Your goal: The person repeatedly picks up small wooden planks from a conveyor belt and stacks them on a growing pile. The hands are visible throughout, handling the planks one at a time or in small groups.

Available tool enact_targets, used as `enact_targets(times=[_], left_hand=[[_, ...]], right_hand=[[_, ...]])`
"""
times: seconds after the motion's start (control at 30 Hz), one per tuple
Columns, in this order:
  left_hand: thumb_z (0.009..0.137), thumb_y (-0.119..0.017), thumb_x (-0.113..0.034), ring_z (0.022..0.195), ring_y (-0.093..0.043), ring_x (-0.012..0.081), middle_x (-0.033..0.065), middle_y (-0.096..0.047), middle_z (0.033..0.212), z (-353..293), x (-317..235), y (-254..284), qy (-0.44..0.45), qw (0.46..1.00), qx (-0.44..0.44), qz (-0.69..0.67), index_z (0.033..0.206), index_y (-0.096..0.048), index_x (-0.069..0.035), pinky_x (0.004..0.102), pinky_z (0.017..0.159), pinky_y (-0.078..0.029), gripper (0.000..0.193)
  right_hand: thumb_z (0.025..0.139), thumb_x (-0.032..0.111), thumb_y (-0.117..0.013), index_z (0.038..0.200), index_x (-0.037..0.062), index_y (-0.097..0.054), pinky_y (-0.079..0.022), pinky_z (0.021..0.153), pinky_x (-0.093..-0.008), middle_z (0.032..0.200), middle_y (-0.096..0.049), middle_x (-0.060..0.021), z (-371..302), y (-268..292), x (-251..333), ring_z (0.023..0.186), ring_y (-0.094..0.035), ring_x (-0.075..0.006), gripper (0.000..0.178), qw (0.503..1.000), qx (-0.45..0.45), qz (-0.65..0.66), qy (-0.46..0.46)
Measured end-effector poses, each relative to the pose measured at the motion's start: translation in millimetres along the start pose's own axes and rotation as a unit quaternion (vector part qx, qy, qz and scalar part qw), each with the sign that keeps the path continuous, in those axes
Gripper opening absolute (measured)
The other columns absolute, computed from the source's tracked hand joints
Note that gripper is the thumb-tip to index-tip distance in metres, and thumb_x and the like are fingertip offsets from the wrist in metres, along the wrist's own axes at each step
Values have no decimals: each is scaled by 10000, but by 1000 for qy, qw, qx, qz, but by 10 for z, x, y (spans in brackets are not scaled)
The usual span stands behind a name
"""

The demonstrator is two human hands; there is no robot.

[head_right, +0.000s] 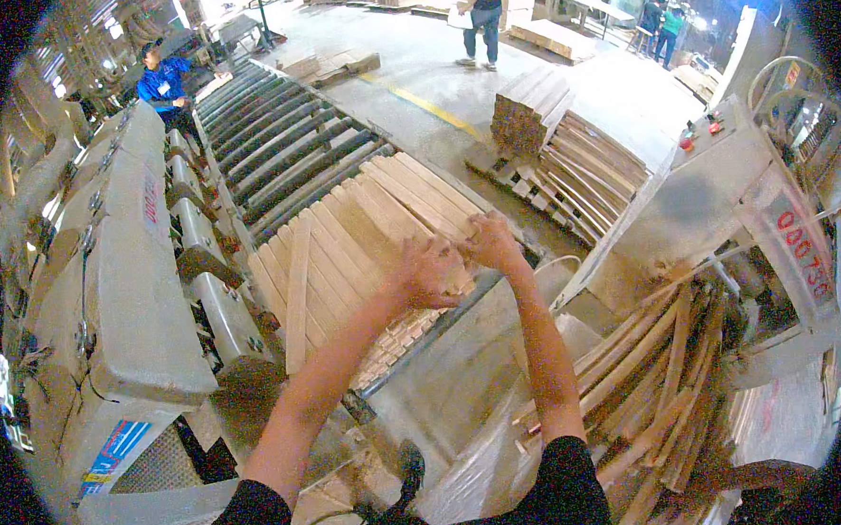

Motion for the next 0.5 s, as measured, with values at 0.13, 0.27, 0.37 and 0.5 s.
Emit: enact_targets(times=[0.13, 0.27, 0.37, 0.5], left_hand=[[670, -626, -619, 1175, -459, 307, 148, -521, 1171, 67, -12, 70, -37, 998, -40, 1, 1131, -585, -79, 656, 980, -249, 711], [657, -642, -593, 1082, -520, 306, 145, -537, 1122, -95, -102, 113, -79, 997, -13, 9, 1096, -599, -74, 641, 949, -284, 681], [648, -656, -557, 1106, -502, 289, 136, -534, 1116, -326, -136, 159, -86, 995, 51, 2, 1088, -602, -76, 635, 938, -294, 654], [638, -665, -535, 1141, -471, 275, 127, -527, 1120, -622, -95, 129, -96, 995, -21, -32, 1096, -601, -98, 645, 964, -273, 637]], right_hand=[[641, 339, -781, 1137, -30, -582, -426, 932, -405, 1126, -552, -232, 160, 135, 218, 1078, -520, -367, 650, 997, 38, -47, 51], [634, 338, -772, 1082, -43, -599, -430, 923, -391, 1044, -582, -231, 158, 7, 79, 1043, -537, -359, 613, 997, 28, -67, 37], [618, 353, -771, 1035, -38, -613, -432, 921, -390, 1023, -590, -228, 128, -38, 129, 1039, -543, -356, 593, 987, 63, -147, 32], [571, 378, -783, 981, -45, -582, -460, 871, -428, 977, -593, -250, -82, 102, 28, 1009, -563, -362, 622, 981, 55, -181, 35]])
Point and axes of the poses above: each hand's wrist, its own z-axis towards the middle knuckle, its own y-axis out of the back of the hand, x = y × z, the point moved 9 cm from there along z, towards the middle knuckle
